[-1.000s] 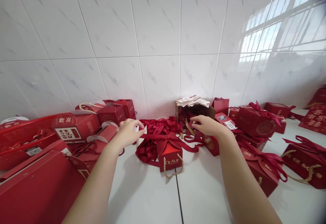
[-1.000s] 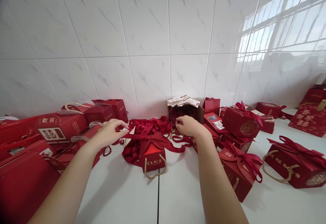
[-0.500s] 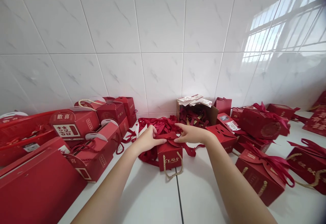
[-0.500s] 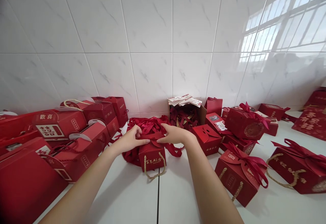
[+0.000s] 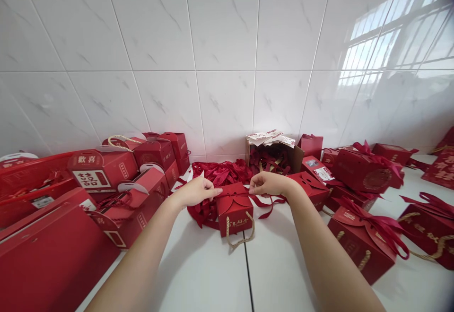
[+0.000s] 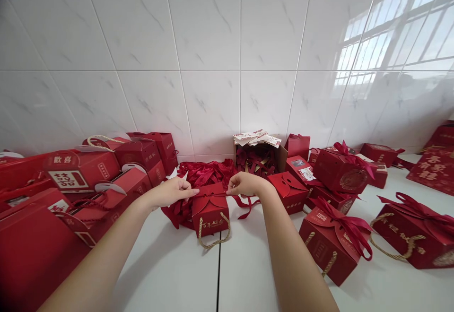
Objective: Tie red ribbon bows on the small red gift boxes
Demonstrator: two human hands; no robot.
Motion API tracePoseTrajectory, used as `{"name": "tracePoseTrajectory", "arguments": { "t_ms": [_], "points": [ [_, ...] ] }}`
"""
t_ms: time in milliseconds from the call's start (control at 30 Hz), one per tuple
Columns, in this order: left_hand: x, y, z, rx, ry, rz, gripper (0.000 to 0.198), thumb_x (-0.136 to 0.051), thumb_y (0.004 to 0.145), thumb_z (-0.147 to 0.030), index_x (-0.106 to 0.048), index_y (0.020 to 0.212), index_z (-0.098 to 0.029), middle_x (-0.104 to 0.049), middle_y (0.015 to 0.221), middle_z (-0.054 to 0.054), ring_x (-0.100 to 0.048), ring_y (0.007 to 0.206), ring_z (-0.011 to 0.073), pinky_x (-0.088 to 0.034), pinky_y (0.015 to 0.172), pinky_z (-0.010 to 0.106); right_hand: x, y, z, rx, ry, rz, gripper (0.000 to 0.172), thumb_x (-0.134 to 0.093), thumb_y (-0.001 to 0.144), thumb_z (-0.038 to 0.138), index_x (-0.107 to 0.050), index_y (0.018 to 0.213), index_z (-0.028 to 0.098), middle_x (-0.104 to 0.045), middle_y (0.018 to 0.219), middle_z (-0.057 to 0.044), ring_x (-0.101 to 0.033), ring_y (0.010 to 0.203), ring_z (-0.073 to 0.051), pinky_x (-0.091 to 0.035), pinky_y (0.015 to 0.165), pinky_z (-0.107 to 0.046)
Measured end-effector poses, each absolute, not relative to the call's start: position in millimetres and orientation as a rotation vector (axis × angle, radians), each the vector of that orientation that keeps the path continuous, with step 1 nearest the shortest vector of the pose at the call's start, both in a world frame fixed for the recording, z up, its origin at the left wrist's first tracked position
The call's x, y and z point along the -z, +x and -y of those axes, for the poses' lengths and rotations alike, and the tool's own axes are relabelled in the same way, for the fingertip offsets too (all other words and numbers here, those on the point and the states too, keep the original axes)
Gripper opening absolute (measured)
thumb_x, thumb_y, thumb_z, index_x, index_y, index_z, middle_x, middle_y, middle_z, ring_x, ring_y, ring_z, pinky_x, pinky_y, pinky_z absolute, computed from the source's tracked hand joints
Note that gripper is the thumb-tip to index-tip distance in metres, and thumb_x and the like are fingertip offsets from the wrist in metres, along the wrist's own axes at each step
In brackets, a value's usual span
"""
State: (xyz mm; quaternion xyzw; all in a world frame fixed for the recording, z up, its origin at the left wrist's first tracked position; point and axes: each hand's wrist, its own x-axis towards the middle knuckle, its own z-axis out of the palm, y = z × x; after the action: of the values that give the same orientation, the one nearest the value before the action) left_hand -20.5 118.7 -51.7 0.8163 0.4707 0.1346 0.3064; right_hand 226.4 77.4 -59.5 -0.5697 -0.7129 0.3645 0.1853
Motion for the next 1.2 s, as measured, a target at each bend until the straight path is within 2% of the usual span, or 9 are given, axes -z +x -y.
{"name": "tracePoseTrajectory", "arguments": {
  "t_ms": [267,367,467,567,667,733,867,1067,1200],
  "points": [
    [55.4,-30.4,-132.0,-0.257,2.101,-1.333,0.044,-0.057,0.068,-0.052,-0.034,0.047,-0.021,-0.028,0.046,-0.005,-0.023,0.043,0.0113,-0.016,0.047,0.026,65.0,233.5,-79.9,-0.980,-1.515,1.939,0.024,-0.065,0.075,0.032,-0.043,0.078,0.021,-0.045,0.061,0.008,-0.039,0.047,-0.006,-0.033,0.046,-0.018],
    [52.6,-37.5,-132.4,-0.181,2.081,-1.323,0.032,-0.060,0.065,-0.041,-0.046,0.046,-0.020,-0.032,0.045,-0.004,-0.023,0.044,0.0107,-0.014,0.047,0.026,57.6,234.8,-73.4,-0.921,-1.449,1.947,0.032,-0.066,0.074,0.037,-0.039,0.069,0.021,-0.036,0.057,0.009,-0.032,0.048,-0.005,-0.028,0.045,-0.017],
    [48.1,-41.2,-127.1,-0.090,2.056,-1.238,0.020,-0.064,0.061,-0.037,-0.063,0.054,-0.019,-0.044,0.049,-0.002,-0.026,0.046,0.0099,-0.016,0.046,0.025,46.8,232.0,-64.0,-0.913,-1.501,2.045,0.034,-0.065,0.073,0.045,-0.046,0.060,0.019,-0.035,0.053,0.007,-0.031,0.046,-0.006,-0.026,0.043,-0.020],
    [44.3,-38.5,-120.0,-0.016,2.016,-1.116,0.024,-0.070,0.059,-0.041,-0.069,0.057,-0.018,-0.047,0.049,-0.002,-0.024,0.046,0.0087,-0.016,0.046,0.024,39.6,223.8,-58.1,-0.792,-1.687,2.122,0.022,-0.067,0.069,0.033,-0.059,0.055,0.018,-0.047,0.052,0.003,-0.039,0.047,-0.008,-0.030,0.044,-0.022],
    [42.7,-33.3,-115.8,0.001,1.962,-0.941,0.032,-0.070,0.061,-0.049,-0.072,0.060,-0.017,-0.039,0.044,-0.003,-0.019,0.045,0.0079,-0.014,0.045,0.024,38.8,212.2,-59.2,-0.591,-1.808,2.040,0.019,-0.066,0.063,0.014,-0.058,0.046,0.017,-0.054,0.051,-0.001,-0.044,0.049,-0.011,-0.031,0.045,-0.024],
    [42.2,-31.5,-114.9,-0.031,1.943,-0.865,0.036,-0.069,0.063,-0.052,-0.072,0.060,-0.016,-0.037,0.044,-0.003,-0.018,0.044,0.0078,-0.015,0.045,0.025,40.0,204.9,-62.5,-0.449,-1.858,1.962,0.024,-0.063,0.064,0.010,-0.055,0.043,0.017,-0.053,0.049,-0.003,-0.043,0.047,-0.011,-0.029,0.044,-0.025],
    [40.5,-33.4,-114.9,-0.027,1.924,-0.837,0.035,-0.066,0.067,-0.050,-0.068,0.057,-0.016,-0.036,0.043,-0.003,-0.022,0.043,0.0084,-0.017,0.045,0.025,40.5,196.4,-67.3,-0.282,-1.853,1.852,0.021,-0.061,0.069,0.016,-0.059,0.048,0.017,-0.053,0.050,-0.005,-0.043,0.047,-0.012,-0.029,0.045,-0.026],
    [46.3,-35.7,-119.3,-0.053,2.001,-1.265,0.029,-0.064,0.060,-0.029,-0.050,0.037,-0.018,-0.040,0.036,-0.002,-0.028,0.038,0.0095,-0.018,0.042,0.025,39.9,194.9,-66.1,-0.215,-1.823,1.761,0.022,-0.062,0.070,0.023,-0.061,0.049,0.017,-0.050,0.045,-0.003,-0.042,0.045,-0.011,-0.030,0.045,-0.025],
    [48.2,-37.4,-121.9,-0.061,1.985,-1.289,0.021,-0.068,0.059,-0.029,-0.059,0.044,-0.017,-0.042,0.037,-0.003,-0.030,0.038,0.0094,-0.019,0.042,0.024,41.0,195.7,-66.9,-0.116,-1.800,1.674,0.024,-0.058,0.073,0.020,-0.060,0.049,0.017,-0.051,0.048,-0.003,-0.044,0.047,-0.012,-0.033,0.049,-0.026]
  ]
}}
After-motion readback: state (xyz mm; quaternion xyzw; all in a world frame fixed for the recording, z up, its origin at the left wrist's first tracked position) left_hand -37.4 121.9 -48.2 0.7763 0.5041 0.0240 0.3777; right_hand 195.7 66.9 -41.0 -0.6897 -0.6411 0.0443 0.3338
